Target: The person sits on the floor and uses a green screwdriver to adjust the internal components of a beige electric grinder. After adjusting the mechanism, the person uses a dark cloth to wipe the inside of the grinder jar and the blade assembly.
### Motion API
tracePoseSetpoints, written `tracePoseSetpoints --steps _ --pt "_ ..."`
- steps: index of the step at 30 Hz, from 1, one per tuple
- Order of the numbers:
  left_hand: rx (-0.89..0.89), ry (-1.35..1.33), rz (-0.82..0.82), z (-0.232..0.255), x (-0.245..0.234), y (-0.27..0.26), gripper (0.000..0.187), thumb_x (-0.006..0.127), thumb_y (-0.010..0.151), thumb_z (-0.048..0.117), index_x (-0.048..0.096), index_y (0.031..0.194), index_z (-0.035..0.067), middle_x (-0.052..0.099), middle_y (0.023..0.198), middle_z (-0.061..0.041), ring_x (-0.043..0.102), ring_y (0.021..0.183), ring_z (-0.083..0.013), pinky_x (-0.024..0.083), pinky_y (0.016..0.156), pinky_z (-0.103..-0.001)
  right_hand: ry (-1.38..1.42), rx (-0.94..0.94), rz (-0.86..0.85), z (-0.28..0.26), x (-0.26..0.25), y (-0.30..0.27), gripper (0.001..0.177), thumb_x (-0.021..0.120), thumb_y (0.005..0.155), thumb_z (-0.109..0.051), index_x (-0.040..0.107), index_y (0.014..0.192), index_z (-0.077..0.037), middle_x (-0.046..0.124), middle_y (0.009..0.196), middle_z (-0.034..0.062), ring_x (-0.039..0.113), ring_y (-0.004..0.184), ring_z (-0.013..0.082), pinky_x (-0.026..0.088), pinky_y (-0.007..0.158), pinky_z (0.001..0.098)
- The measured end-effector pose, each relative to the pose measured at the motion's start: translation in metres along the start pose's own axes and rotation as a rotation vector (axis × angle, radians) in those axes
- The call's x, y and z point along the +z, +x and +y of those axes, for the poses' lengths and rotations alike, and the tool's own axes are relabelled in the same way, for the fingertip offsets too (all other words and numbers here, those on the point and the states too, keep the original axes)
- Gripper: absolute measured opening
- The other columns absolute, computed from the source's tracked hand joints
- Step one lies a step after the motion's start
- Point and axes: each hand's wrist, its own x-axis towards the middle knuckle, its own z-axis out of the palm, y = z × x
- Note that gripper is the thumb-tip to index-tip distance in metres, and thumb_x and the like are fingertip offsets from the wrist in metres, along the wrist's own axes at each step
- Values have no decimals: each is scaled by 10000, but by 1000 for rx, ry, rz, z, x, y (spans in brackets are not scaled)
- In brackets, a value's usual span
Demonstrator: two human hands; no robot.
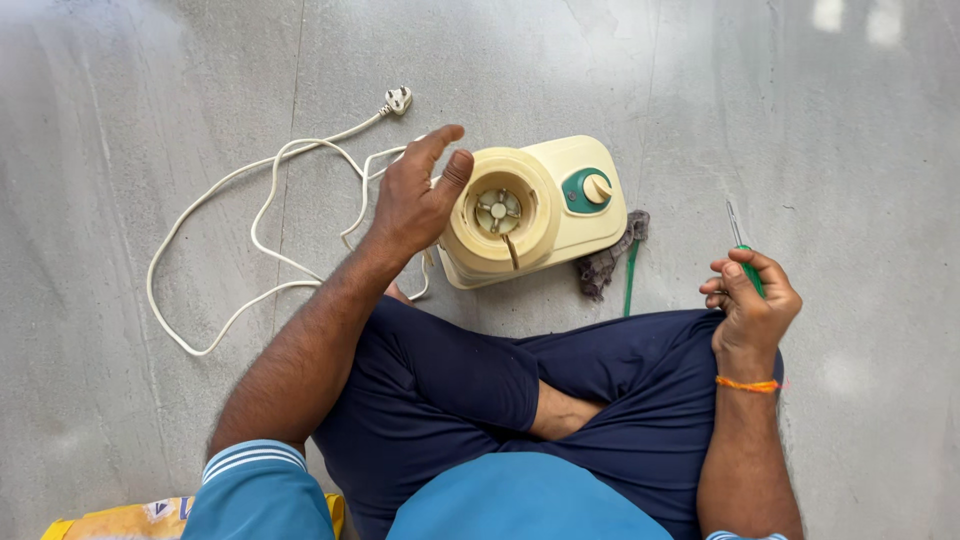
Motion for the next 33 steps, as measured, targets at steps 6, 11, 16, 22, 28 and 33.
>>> tracePoseSetpoints --steps 6,11,16,22,28,33 --pt "-140 -311 -140 9 14 3 570 530 1028 485 632 1326 11 725 1227 -174 768 1069 -279 641 911 -391 19 22 -41 8 4 7 116 697 1065 10 685 1177 36 726 1015 165 709 756 190 552 601 244" --pt "29 -240 -48 21 7 3 414 639 1050 292 635 1322 -20 732 1239 -196 734 1178 -310 601 1022 -421 -18 31 -61 11 6 7 107 713 1087 4 677 1175 54 721 992 192 724 757 204 565 622 275" --pt "89 -204 -30 24 7 1 382 638 1068 262 637 1318 -27 733 1243 -204 724 1223 -330 586 1086 -447 22 66 -70 7 6 6 109 714 1082 -1 678 1168 55 721 998 194 726 754 208 571 621 275" --pt "32 -259 -48 22 8 2 402 618 1075 292 634 1311 -34 733 1232 -214 760 1131 -291 639 976 -401 20 34 -81 7 5 3 97 705 1079 15 679 1160 63 722 988 207 727 750 214 569 589 266" --pt "-9 -281 -70 20 9 3 416 603 1066 294 634 1314 -39 751 1165 -205 785 1029 -258 665 885 -372 2 -16 -128 8 4 1 121 663 1052 66 670 1173 70 719 992 208 718 750 198 564 598 250" --pt "69 -251 -12 15 16 0 420 603 1079 289 641 1325 -50 749 1157 -228 777 1038 -277 659 890 -386 -95 -102 -215 1 9 -6 263 627 1027 88 638 1289 97 718 1006 217 707 761 169 560 632 223"
